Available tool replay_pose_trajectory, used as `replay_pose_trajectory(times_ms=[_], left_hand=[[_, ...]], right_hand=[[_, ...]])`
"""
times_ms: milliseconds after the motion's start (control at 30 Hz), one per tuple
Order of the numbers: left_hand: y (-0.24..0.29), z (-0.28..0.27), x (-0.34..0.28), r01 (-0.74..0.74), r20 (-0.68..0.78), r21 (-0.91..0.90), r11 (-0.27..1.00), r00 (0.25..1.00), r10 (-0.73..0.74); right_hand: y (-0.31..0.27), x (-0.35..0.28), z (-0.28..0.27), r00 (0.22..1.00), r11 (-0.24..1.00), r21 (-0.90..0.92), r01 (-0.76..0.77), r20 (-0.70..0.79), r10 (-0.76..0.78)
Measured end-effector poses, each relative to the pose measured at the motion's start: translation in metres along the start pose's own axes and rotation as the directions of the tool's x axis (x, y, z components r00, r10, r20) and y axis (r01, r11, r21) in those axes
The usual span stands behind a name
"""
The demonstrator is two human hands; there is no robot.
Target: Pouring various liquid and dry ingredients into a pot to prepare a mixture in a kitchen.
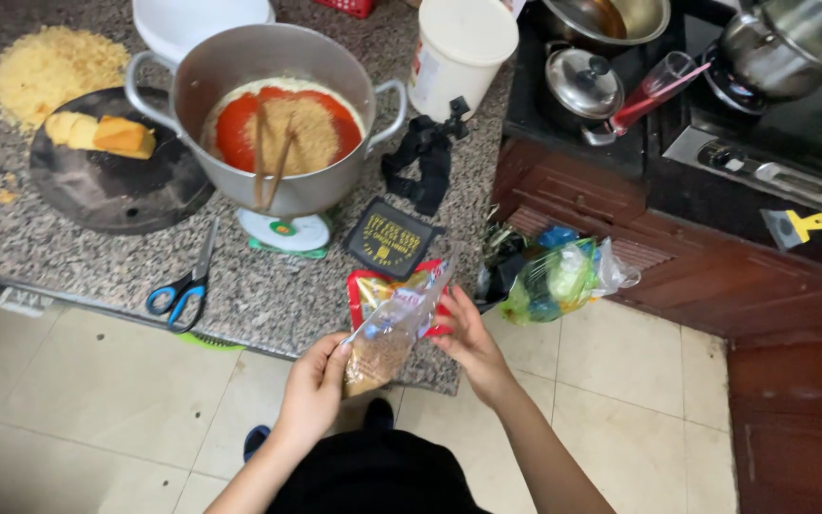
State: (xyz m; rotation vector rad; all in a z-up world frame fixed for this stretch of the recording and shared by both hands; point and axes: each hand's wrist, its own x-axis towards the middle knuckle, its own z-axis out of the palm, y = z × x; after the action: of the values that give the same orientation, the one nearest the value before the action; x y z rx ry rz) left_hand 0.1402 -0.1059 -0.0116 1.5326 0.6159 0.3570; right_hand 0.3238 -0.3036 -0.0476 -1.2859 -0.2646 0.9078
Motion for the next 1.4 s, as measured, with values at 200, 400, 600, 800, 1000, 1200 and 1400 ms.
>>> replay_pose_trajectory(times_ms=[200, 400, 600, 800, 1000, 1200, 1400], left_hand=[[-0.011, 0.028, 0.039, 0.123, 0.172, -0.223, 0.967, 0.981, -0.086], [-0.029, 0.034, 0.078, 0.128, 0.078, -0.260, 0.957, 0.991, -0.111], [-0.104, 0.013, 0.060, 0.182, -0.135, -0.169, 0.969, 0.969, -0.206], [-0.163, 0.025, 0.042, 0.348, -0.233, -0.035, 0.937, 0.909, -0.347], [-0.112, 0.052, 0.065, 0.378, -0.382, 0.432, 0.819, 0.899, -0.214], [-0.057, 0.078, 0.095, 0.486, -0.409, 0.582, 0.652, 0.868, -0.282], [-0.121, 0.077, 0.095, 0.407, -0.391, 0.602, 0.687, 0.900, -0.191]], right_hand=[[-0.060, 0.045, -0.028, 0.972, 0.964, -0.244, 0.105, 0.232, -0.047], [-0.112, 0.119, -0.062, 0.985, 0.919, -0.363, 0.155, 0.129, -0.116], [-0.143, 0.230, -0.072, 0.962, 0.912, -0.326, 0.248, -0.027, -0.272], [-0.130, 0.349, -0.029, 0.878, 0.919, -0.188, 0.347, -0.279, -0.389], [-0.074, 0.465, 0.005, 0.849, 0.936, 0.104, 0.337, -0.464, -0.254], [-0.048, 0.479, -0.019, 0.867, 0.977, 0.078, 0.198, -0.480, -0.137], [-0.010, 0.349, -0.060, 0.904, 0.947, -0.231, 0.225, -0.313, -0.291]])
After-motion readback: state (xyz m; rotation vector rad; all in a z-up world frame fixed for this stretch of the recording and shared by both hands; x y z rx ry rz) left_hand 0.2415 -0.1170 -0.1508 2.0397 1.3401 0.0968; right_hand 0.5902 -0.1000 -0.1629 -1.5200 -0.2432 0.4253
